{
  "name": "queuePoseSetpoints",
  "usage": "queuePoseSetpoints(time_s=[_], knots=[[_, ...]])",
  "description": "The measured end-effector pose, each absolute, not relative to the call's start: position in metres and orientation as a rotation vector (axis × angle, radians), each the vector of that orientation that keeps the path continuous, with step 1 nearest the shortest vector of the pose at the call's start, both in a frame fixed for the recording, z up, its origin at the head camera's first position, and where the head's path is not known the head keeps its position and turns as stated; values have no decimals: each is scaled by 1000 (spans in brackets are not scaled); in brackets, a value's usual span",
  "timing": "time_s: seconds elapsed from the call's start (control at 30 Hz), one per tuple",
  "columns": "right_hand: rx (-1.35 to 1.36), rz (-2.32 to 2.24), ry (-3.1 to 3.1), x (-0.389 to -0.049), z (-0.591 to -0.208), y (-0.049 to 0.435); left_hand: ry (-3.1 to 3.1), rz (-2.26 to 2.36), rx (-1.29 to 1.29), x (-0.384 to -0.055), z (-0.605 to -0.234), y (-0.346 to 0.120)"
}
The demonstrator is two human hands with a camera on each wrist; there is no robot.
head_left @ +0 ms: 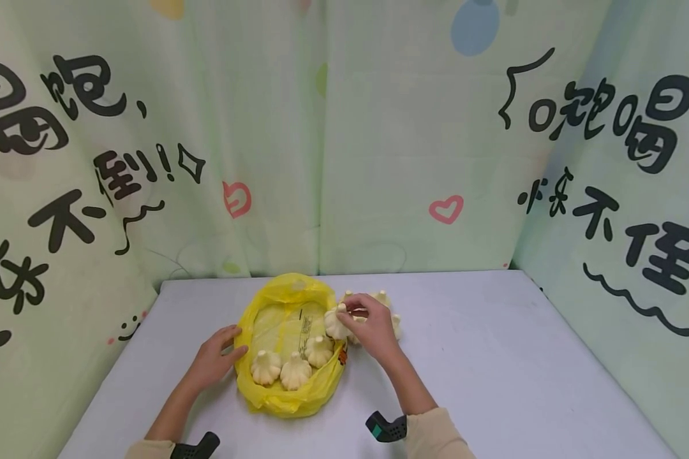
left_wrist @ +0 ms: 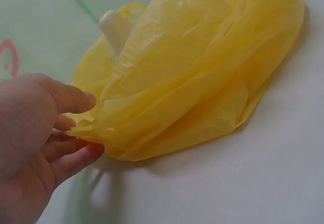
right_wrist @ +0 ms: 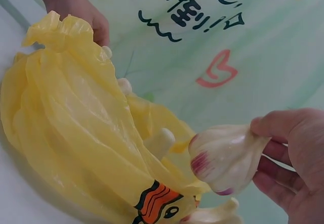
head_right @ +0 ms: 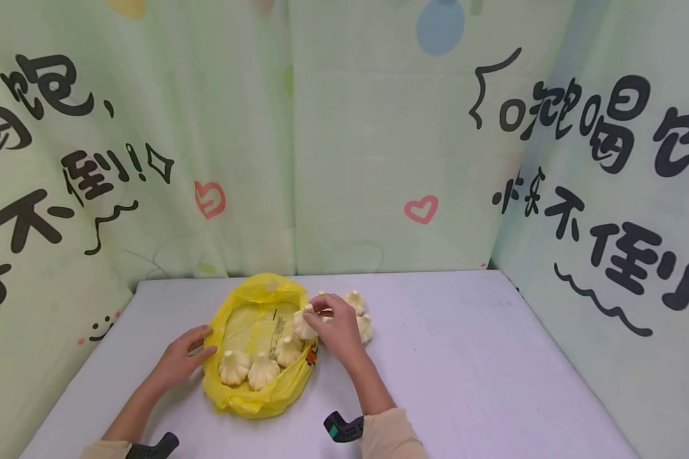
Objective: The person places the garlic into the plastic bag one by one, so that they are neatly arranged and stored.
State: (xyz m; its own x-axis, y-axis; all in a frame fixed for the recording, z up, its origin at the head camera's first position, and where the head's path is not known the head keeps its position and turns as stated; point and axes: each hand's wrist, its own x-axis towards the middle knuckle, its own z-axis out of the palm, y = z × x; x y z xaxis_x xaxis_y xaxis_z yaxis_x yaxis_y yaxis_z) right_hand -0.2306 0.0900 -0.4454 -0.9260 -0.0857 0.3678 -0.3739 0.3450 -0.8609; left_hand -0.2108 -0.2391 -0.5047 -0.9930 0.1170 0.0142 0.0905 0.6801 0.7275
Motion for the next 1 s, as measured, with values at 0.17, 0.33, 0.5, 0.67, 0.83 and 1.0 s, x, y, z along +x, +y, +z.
queuePoseSetpoints(time_s=[0.17, 0.33, 0.5, 0.67, 0.83, 1.0], knots=[[424, 1599, -2363, -231, -444, 86, 2846, 1223, 167, -209, -504, -238], [420, 1565, -2393, -235, -445, 82, 2847, 1226, 169, -208, -503, -238], [427, 1586, -2390, -240, -446, 79, 2845, 1235, 174, -209, -503, -238], [462, 1578, -2388, -243, -447, 76, 2843, 1232, 164, -208, -504, -238], [478, 1602, -2380, -246, -448, 72, 2852, 1233, 171, -208, -502, -238], [510, 1607, -2375, -249, -448, 69, 2853, 1232, 170, -209, -502, -238]])
